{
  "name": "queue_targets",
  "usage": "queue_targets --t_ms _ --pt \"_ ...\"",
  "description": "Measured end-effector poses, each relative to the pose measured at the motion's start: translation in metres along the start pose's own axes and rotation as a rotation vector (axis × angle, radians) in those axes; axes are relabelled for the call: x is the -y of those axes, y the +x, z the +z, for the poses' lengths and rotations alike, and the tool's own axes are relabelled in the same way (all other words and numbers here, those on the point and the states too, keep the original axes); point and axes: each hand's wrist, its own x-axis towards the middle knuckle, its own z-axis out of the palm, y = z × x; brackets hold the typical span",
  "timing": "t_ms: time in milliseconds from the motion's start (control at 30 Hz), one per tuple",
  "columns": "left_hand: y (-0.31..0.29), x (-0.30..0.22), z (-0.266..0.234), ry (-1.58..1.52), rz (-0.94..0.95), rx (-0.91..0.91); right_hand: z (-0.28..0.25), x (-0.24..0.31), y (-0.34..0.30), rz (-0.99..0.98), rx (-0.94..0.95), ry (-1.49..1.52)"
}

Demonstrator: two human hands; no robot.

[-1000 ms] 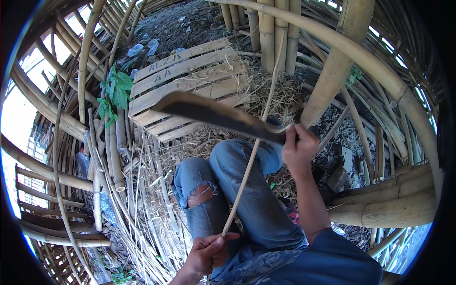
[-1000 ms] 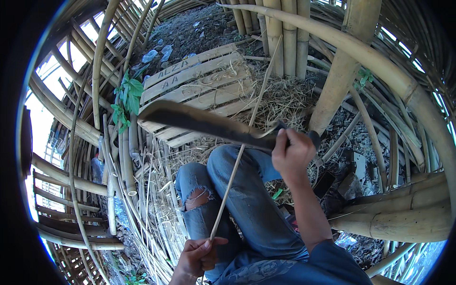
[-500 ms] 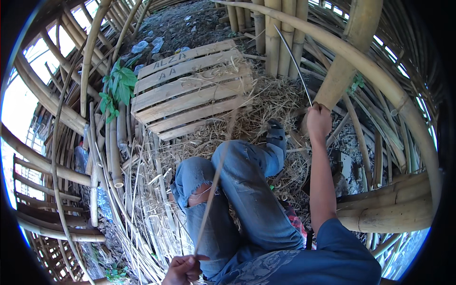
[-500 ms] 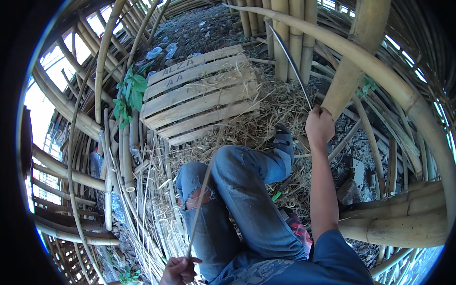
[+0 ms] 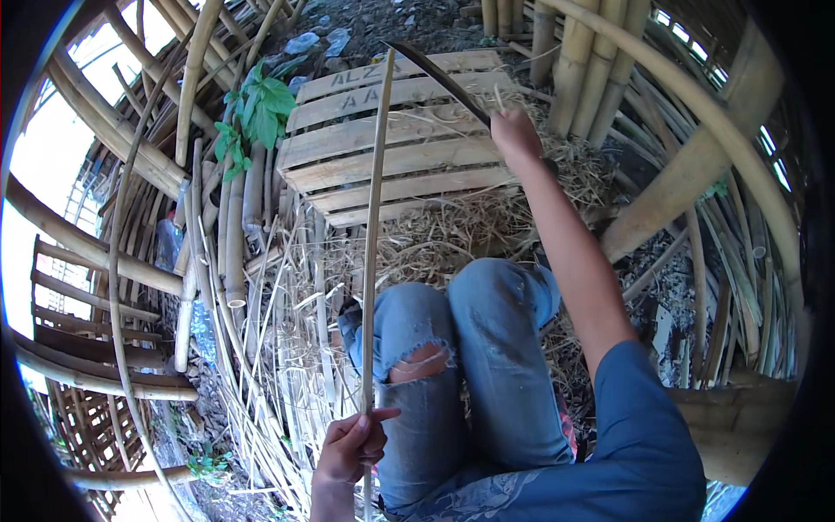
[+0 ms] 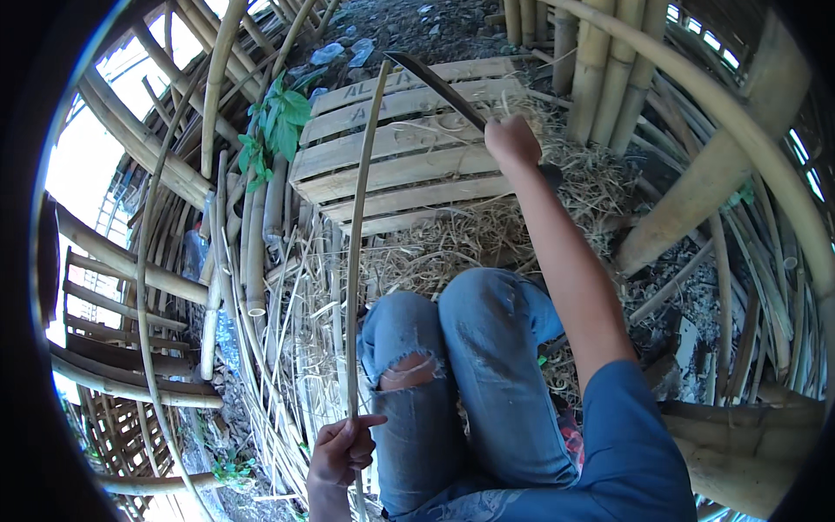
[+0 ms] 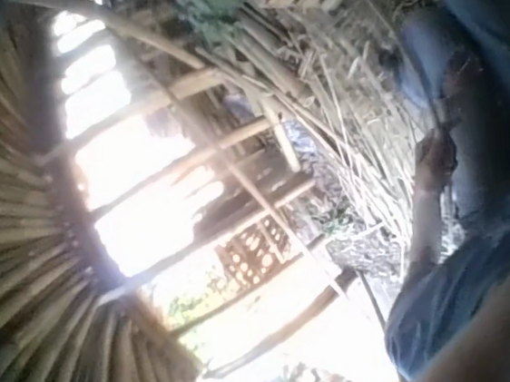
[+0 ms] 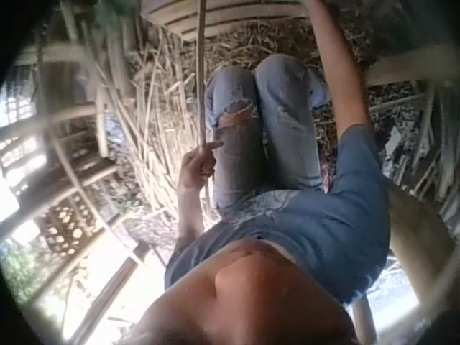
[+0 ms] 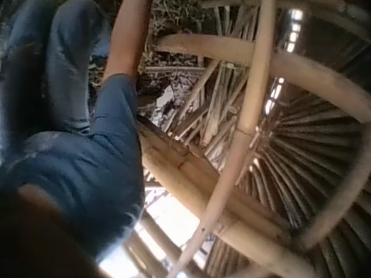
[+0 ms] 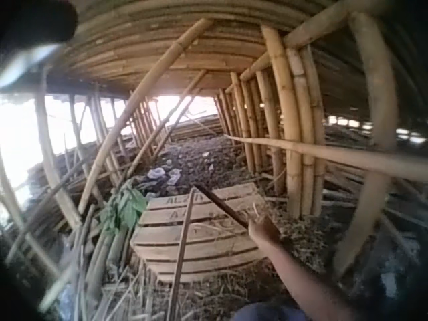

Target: The person scrapes a long bamboo strip using a machete, places the machete onto a wooden crate, and then shaves the bamboo strip using a small knife.

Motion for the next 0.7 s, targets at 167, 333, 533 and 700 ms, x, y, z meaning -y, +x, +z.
queue_targets --t_ms 167,333,533,700 --pt "0.009 -0.002 -0.01 -0.06 -0.055 0.032 0.04 0.039 0.036 -0.028 -0.015 -0.092" --pt "0.01 -0.006 -0.015 -0.098 -0.104 0.023 0.067 0.027 0.033 -0.262 -0.11 -0.201" --pt "0.023 -0.012 -0.022 -0.107 -0.108 0.049 0.044 0.015 0.016 -0.406 -0.183 -0.315" --pt "0.02 -0.021 -0.013 -0.067 -0.005 -0.008 -0.011 0.014 -0.021 -0.508 -0.148 -0.513"
